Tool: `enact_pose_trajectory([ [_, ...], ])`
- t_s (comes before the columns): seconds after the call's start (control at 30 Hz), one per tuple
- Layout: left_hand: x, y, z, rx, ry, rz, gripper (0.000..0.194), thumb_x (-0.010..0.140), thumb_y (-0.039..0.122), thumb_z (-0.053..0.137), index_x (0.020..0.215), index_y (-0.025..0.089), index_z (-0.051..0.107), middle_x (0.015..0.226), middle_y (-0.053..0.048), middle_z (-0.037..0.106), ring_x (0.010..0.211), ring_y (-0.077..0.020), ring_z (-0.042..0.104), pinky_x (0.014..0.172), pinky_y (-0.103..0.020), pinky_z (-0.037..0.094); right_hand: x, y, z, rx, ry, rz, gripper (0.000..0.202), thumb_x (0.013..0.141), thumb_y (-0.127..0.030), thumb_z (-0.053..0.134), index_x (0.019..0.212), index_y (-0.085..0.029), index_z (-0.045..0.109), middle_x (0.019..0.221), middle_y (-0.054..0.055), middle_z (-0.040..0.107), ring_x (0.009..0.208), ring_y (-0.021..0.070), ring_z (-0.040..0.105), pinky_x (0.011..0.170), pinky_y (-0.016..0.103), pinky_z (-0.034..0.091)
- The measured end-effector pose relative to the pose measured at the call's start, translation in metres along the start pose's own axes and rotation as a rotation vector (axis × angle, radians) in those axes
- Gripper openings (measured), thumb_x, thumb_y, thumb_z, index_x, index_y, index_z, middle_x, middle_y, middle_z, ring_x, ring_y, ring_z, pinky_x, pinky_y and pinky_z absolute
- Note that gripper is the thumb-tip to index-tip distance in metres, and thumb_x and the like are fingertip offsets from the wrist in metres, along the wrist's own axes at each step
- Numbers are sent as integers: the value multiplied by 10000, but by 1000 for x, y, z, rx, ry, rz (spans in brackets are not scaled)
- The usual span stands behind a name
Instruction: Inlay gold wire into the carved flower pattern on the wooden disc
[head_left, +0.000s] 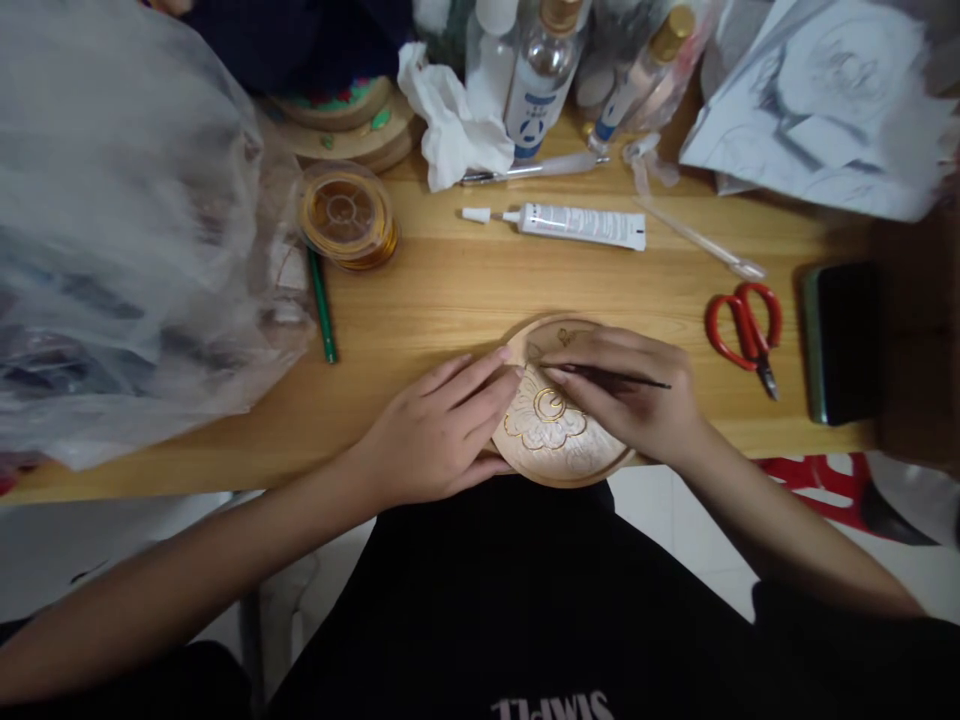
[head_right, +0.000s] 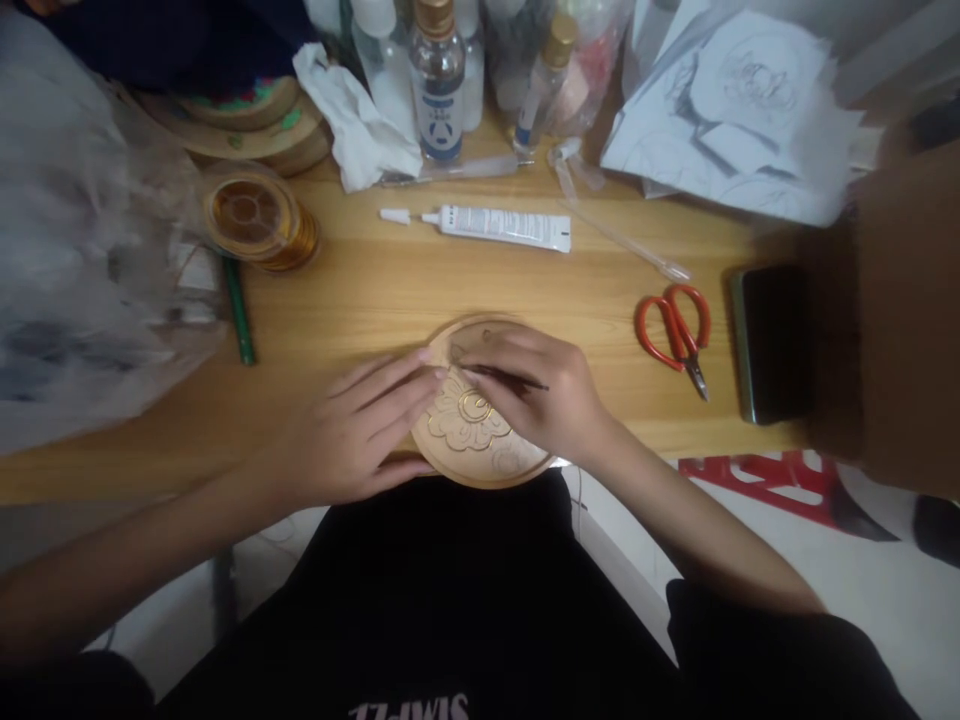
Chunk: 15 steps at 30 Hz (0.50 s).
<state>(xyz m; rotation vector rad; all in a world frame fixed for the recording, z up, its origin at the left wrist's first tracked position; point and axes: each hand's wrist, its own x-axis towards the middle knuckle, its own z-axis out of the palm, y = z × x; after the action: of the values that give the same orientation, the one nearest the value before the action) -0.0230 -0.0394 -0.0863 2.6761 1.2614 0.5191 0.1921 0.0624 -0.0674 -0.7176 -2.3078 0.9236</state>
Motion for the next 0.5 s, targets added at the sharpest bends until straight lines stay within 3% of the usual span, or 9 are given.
enact_pose_trajectory([
  [0.2,0,9,2,-42,17,-100,576,951,516,558,1272,38,583,1352,-191,618,1337,-331,525,1067,-463,495,-2,-2,-6,-25,48,45,136,842,-142,703,958,-199,747,980,55,773,902,180,742,753,299,628],
  [0.5,-3,18,3,-234,78,-212,645,914,555,599,1293,38,536,1383,-260,550,1319,-359,526,1058,-527,512,-16,-14,-10,-37,122,129,157,839,-167,709,979,-224,748,860,37,761,746,160,719,663,291,601],
])
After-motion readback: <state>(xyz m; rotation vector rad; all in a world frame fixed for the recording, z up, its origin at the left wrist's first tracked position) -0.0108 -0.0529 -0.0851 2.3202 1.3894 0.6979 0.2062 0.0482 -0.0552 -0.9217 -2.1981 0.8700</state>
